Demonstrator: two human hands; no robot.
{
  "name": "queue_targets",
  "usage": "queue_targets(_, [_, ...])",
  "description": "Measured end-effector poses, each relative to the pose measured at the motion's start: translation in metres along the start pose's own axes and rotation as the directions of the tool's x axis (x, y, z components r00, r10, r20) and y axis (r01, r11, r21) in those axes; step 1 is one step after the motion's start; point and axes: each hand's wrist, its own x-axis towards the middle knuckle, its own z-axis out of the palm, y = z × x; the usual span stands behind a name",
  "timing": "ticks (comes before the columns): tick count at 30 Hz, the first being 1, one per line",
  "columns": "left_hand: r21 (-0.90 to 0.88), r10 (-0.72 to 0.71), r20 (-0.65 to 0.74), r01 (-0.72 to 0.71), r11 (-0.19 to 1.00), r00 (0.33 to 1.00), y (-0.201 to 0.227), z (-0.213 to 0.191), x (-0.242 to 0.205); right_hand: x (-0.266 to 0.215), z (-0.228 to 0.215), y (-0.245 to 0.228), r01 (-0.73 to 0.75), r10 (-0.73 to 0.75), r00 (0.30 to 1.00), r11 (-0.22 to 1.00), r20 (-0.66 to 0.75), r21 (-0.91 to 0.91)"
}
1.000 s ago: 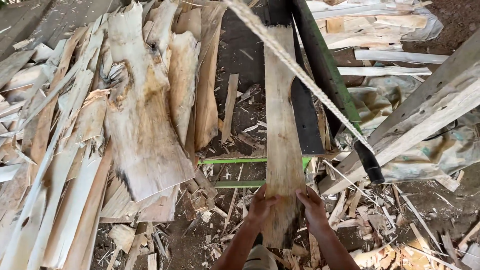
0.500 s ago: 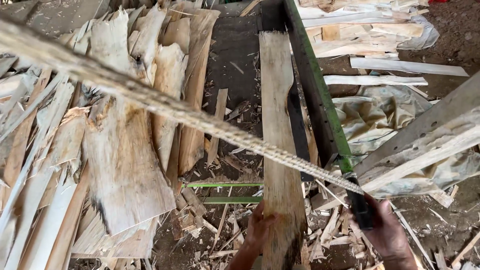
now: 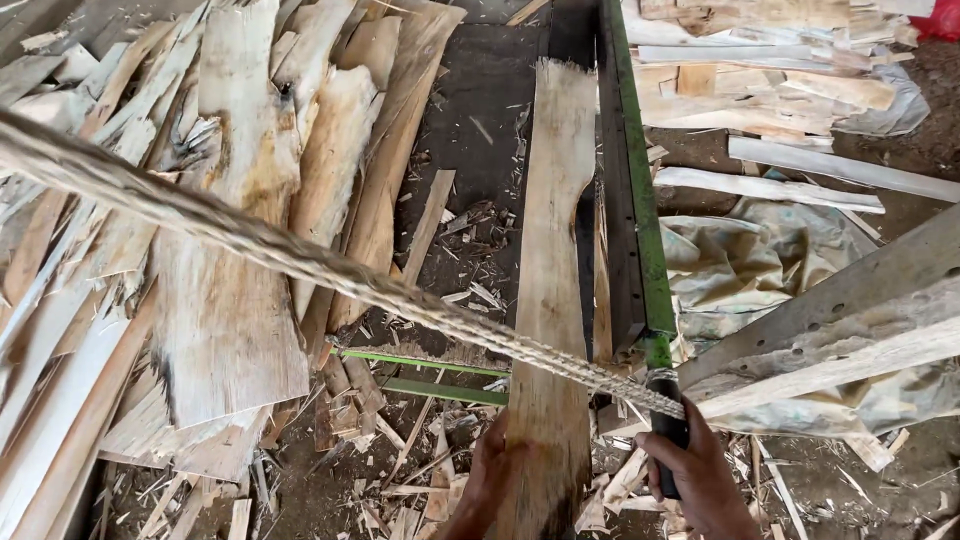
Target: The person feeds long planks of wood into a green planer machine, guiding them through the blade to smooth the surface. After processing, the person removes the planks and stacks them on a pile to the left.
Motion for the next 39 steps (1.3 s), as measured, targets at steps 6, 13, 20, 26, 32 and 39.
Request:
queue_targets(6, [-0.065,-0.025,0.003,0.026,0.998,1.000,-0.017,0.013,0.061,-0.016,0.003,-0.032,0.025,-0.026,0.999,0.999,-0.028,-0.038])
queue_targets(13, [-0.130,-0.028,0.035,0.032,0.991,0.999,0.006,0.032,0.070,-0.009,0.014,-0.014,-0.062,0.052,0.996,0.990,-0.078,-0.129])
queue_targets(20, [0.013,-0.116,-0.013,0.116,0.993,0.993,-0.075,0.037,0.108,-0.016,0.016,-0.030,-0.080,0.068,0.994,0.983,-0.081,-0.163])
queue_targets(26, [-0.001,0.027,-0.043,-0.027,1.000,0.999,-0.112,0.047,0.135,0.029,0.009,0.057,-0.100,0.063,0.988,0.956,-0.138,-0.277])
queue_targets(32, [-0.016,0.191,-0.081,-0.193,0.981,0.978,-0.143,0.058,0.174,0.048,0.005,0.080,-0.183,0.150,0.981,0.932,-0.126,-0.312])
queue_targets(39, [-0.014,0.288,-0.030,-0.288,0.958,0.957,-0.086,0.054,0.198,0.007,0.017,-0.002,-0.182,0.103,0.974,0.881,-0.200,-0.436])
